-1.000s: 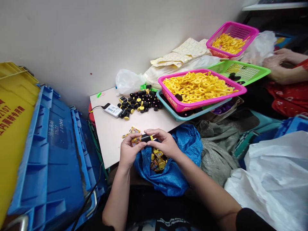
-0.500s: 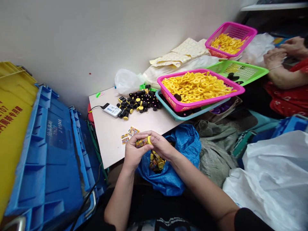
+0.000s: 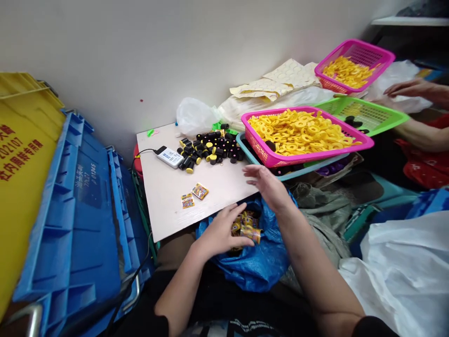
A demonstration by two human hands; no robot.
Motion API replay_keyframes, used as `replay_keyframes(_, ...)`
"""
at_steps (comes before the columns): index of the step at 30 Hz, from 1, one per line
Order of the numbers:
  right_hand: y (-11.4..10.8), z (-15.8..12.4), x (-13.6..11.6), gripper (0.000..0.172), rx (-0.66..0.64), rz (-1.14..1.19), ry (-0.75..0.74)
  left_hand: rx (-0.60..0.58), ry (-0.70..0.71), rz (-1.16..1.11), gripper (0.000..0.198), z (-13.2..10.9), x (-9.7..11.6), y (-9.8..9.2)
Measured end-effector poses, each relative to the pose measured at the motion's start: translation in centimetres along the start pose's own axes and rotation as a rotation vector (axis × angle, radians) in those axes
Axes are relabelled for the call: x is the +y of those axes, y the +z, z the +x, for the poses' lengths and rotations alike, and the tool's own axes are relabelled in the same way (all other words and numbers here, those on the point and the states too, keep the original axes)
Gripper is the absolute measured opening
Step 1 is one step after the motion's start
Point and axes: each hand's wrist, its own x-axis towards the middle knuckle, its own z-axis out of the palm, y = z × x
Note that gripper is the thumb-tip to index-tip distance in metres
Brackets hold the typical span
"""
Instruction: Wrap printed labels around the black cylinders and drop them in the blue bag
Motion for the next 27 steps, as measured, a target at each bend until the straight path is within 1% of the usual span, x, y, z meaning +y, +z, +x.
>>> replay_keyframes(1, -0.3, 1.1, -0.1, 0.04, 0.067, -0.091, -0.023, 0.07, -0.008, 0.125, 0.056, 0.0, -0.9, -1.0)
replay_keyframes(2, -0.2, 2.2, 0.0, 0.037, 0.086, -0.178, -0.033, 0.203, -0.045, 0.239, 0.042, -0.1, -2.0, -2.2)
replay_keyframes(3, 0.3, 3.3, 0.3, 0.035, 0.061, -0.26, -0.04, 0.357, -0.116, 0.359, 0.029, -0.2, -3.1, -3.5)
replay_keyframes(4, 1.2, 4.5, 0.7, 0.033, 0.007, -0.34, -0.054, 0.496, -0.211, 0.501, 0.026, -0.2, -4.1, -4.9)
replay_keyframes(5, 2.6, 5.8, 1.3, 0.029, -0.06, -0.43, -0.079, 0.588, -0.317, 0.633, 0.027, -0.3, -5.1, -6.2)
replay_keyframes(6, 4.2, 7.1, 2.0, 0.024, -0.136, -0.534, -0.122, 0.653, -0.417, 0.731, 0.031, -0.4, -5.9, -7.3)
replay_keyframes(7, 5.9, 8.5, 2.8, 0.019, -0.202, -0.653, -0.171, 0.683, -0.489, 0.799, 0.035, -0.4, -6.6, -8.2)
replay_keyframes(8, 7.7, 9.9, 3.6, 0.017, -0.261, -0.782, -0.226, 0.685, -0.529, 0.831, 0.038, -0.5, -7.1, -8.9)
replay_keyframes(9, 9.4, 11.2, 4.4, 0.019, -0.323, -0.912, -0.292, 0.676, -0.537, 0.832, 0.036, -0.5, -7.5, -9.3)
replay_keyframes(11, 12.2, 13.6, 5.7, 0.031, -0.42, -1.14, -0.439, 0.64, -0.498, 0.783, 0.024, -0.5, -8.1, -9.8)
replay_keyframes(13, 14.0, 15.3, 6.5, 0.04, -0.536, -1.299, -0.571, 0.604, -0.445, 0.718, 0.016, -0.4, -8.5, -10.2)
replay_keyframes(15, 14.9, 16.4, 6.7, 0.04, -0.641, -1.404, -0.649, 0.558, -0.389, 0.697, 0.019, -0.2, -8.7, -10.6)
replay_keyframes(17, 15.1, 16.8, 6.5, 0.037, -0.659, -1.462, -0.679, 0.515, -0.352, 0.715, 0.023, -0.1, -8.9, -11.0)
replay_keyframes(19, 14.7, 16.7, 5.9, 0.035, -0.587, -1.466, -0.671, 0.489, -0.36, 0.726, 0.016, -0.1, -8.9, -11.4)
replay_keyframes(21, 13.8, 16.3, 5.4, 0.035, -0.493, -1.436, -0.604, 0.486, -0.363, 0.701, 0.007, -0.1, -9.1, -11.6)
replay_keyframes(22, 13.2, 16.0, 5.2, 0.034, -0.466, -1.423, -0.547, 0.496, -0.358, 0.675, 0.005, -0.1, -9.1, -11.6)
replay_keyframes(24, 11.7, 15.3, 5.1, 0.033, -0.469, -1.402, -0.432, 0.547, -0.35, 0.589, 0.004, -0.1, -9.3, -11.7)
replay_keyframes(27, 9.5, 14.3, 5.7, 0.037, -0.5, -1.334, -0.34, 0.659, -0.378, 0.396, 0.016, -0.1, -9.5, -11.6)
